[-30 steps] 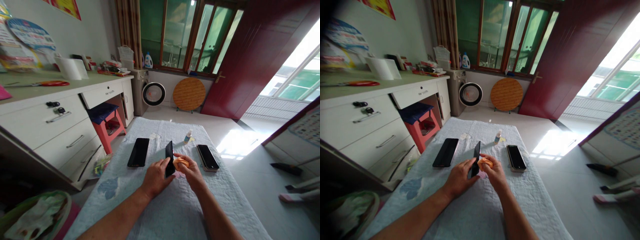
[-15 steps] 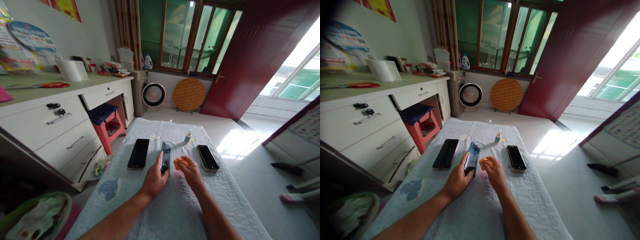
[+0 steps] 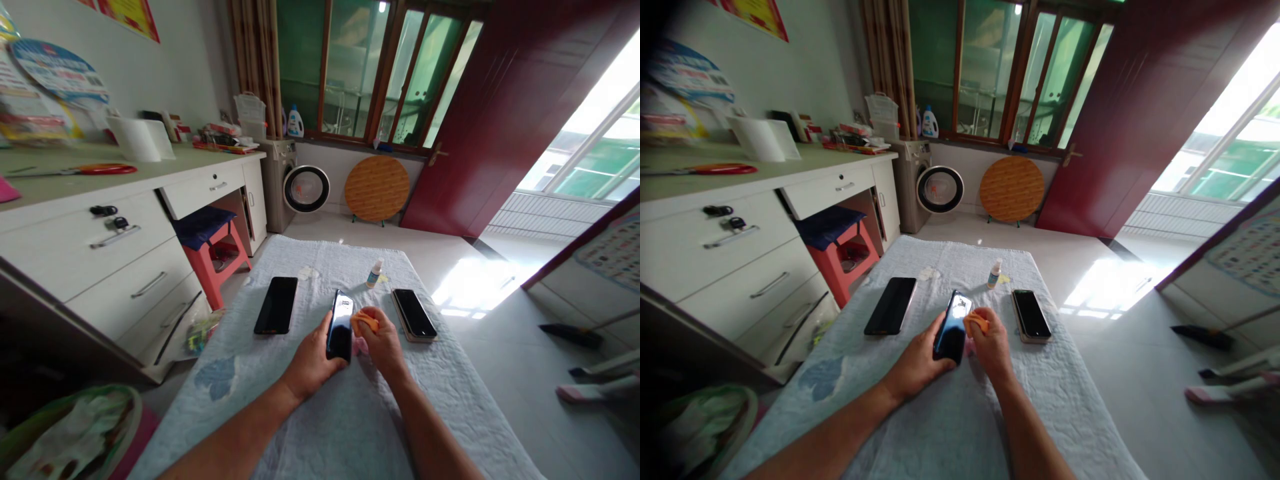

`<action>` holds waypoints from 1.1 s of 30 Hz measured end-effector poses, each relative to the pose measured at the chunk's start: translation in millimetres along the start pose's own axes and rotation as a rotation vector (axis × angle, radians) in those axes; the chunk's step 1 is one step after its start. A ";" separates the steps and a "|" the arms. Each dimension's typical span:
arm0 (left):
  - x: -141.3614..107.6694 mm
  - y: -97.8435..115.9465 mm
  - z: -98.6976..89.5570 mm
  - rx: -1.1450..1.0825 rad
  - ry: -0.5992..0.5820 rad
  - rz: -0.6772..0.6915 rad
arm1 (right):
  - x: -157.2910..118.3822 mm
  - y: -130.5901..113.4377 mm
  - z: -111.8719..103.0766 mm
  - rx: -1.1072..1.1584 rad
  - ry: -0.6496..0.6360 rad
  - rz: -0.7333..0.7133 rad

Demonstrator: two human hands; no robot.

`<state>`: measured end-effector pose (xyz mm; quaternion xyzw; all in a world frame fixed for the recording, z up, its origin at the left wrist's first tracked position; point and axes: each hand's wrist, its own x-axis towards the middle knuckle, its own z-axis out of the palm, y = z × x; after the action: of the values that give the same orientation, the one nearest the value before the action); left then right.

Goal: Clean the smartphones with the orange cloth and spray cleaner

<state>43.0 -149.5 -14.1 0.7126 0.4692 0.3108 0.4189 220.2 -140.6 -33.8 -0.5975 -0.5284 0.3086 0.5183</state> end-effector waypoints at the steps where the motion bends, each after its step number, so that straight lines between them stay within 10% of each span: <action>1: 0.2 -1.2 0.2 0.019 0.007 -0.003 | 0.2 2.0 0.2 -0.014 0.004 0.000; 33: -2.2 -4.5 7.2 0.575 0.003 -0.069 | -10.1 -11.5 4.3 -0.492 -0.267 -0.328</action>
<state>46.3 -152.8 -21.5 0.7853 0.5627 0.1515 0.2091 210.1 -150.1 -25.9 -0.5660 -0.7397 0.1598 0.3270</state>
